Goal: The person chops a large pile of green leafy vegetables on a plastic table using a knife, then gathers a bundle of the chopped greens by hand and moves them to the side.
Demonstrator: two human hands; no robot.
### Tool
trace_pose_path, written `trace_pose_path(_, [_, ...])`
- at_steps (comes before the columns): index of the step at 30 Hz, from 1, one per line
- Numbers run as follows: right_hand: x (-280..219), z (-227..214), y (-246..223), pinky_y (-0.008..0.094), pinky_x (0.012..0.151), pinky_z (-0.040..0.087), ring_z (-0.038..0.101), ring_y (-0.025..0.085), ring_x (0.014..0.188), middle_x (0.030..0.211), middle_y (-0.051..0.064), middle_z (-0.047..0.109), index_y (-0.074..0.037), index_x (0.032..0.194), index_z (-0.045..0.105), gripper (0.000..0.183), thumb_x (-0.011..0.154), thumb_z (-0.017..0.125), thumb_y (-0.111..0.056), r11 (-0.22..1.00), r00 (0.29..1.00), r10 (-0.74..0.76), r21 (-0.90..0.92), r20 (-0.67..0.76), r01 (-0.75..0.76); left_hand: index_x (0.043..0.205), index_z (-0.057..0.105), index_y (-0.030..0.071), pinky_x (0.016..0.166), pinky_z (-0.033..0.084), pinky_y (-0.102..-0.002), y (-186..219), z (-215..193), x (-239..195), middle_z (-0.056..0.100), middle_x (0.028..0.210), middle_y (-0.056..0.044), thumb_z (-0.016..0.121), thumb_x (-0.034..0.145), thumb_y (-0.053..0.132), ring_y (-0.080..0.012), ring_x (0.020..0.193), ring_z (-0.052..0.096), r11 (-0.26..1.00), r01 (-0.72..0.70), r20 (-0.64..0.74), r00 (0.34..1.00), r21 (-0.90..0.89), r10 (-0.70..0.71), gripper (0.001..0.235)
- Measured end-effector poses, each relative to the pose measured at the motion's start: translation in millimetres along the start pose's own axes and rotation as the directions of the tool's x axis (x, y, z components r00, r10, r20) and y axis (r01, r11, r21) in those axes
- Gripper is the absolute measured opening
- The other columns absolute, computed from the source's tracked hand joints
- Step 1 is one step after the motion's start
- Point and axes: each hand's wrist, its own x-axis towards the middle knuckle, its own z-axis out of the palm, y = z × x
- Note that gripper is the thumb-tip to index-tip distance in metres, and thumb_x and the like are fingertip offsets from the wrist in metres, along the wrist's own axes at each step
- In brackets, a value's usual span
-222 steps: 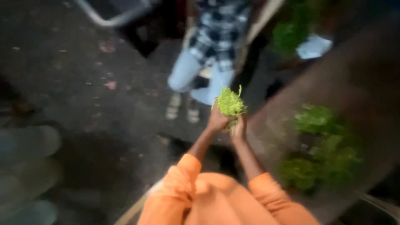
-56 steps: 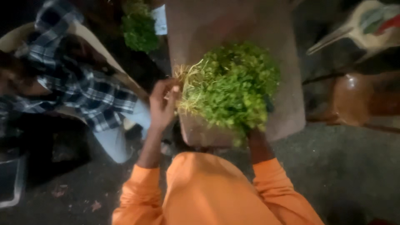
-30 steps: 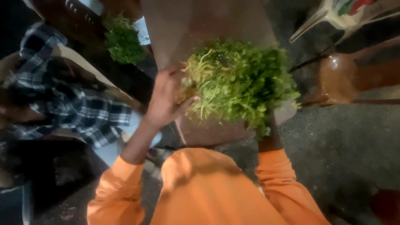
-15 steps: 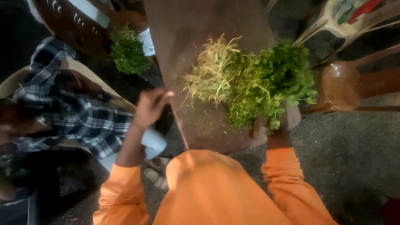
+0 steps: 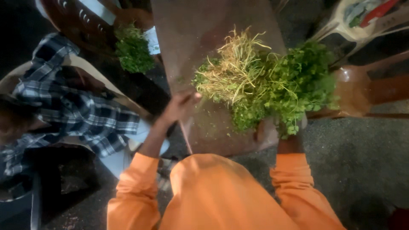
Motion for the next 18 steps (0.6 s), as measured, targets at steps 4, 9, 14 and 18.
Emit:
trace_pose_path(4, [-2, -19, -3, 0.049, 0.116, 0.037, 0.043, 0.037, 0.142, 0.155, 0.020, 0.042, -0.003, 0.151, 0.045, 0.084, 0.089, 0.078, -0.048, 1.000, 1.000, 0.008, -0.011, -0.013, -0.008, 0.086, 0.061, 0.011, 0.057, 0.035, -0.026, -10, -35, -20, 0.053, 0.073, 0.005, 0.060, 0.107, 0.036, -0.0074, 0.064, 0.046, 0.754, 0.106, -0.257, 0.902, -0.648, -0.348, 0.033])
trace_pose_path(9, [-5, -29, 0, 0.049, 0.115, 0.038, 0.043, 0.037, 0.141, 0.155, 0.020, 0.043, -0.002, 0.151, 0.046, 0.083, 0.089, 0.078, -0.048, 1.000, 1.000, 0.020, -0.015, -0.006, -0.020, 0.079, 0.049, 0.018, 0.057, 0.035, -0.027, 24, -66, -27, 0.045, 0.069, 0.007, 0.065, 0.106, 0.036, -0.0066, 0.060, 0.043, 0.546, -0.194, -0.396, 0.874, -0.815, -0.281, 0.036])
trace_pose_path(14, [-1, -32, 2, 0.049, 0.115, 0.038, 0.044, 0.037, 0.140, 0.154, 0.020, 0.044, -0.002, 0.151, 0.046, 0.083, 0.089, 0.078, -0.048, 1.000, 1.000, 0.013, -0.014, -0.007, -0.013, 0.079, 0.047, 0.022, 0.049, 0.034, -0.025, 74, -94, -41, 0.045, 0.066, 0.006, 0.079, 0.095, 0.018, -0.0075, 0.056, 0.042, 0.635, -0.384, -0.663, 0.695, -0.670, -0.279, 0.036])
trace_pose_path(18, [2, -43, 7, 0.049, 0.115, 0.039, 0.045, 0.037, 0.139, 0.153, 0.021, 0.045, -0.002, 0.150, 0.046, 0.083, 0.089, 0.078, -0.048, 0.999, 1.000, 0.023, -0.030, -0.016, -0.023, 0.077, 0.047, 0.019, 0.046, 0.034, -0.023, 107, -127, -74, 0.049, 0.068, 0.004, 0.080, 0.101, 0.007, -0.0067, 0.053, 0.041, 0.694, -0.544, -0.783, 0.620, -0.472, -0.047, 0.042])
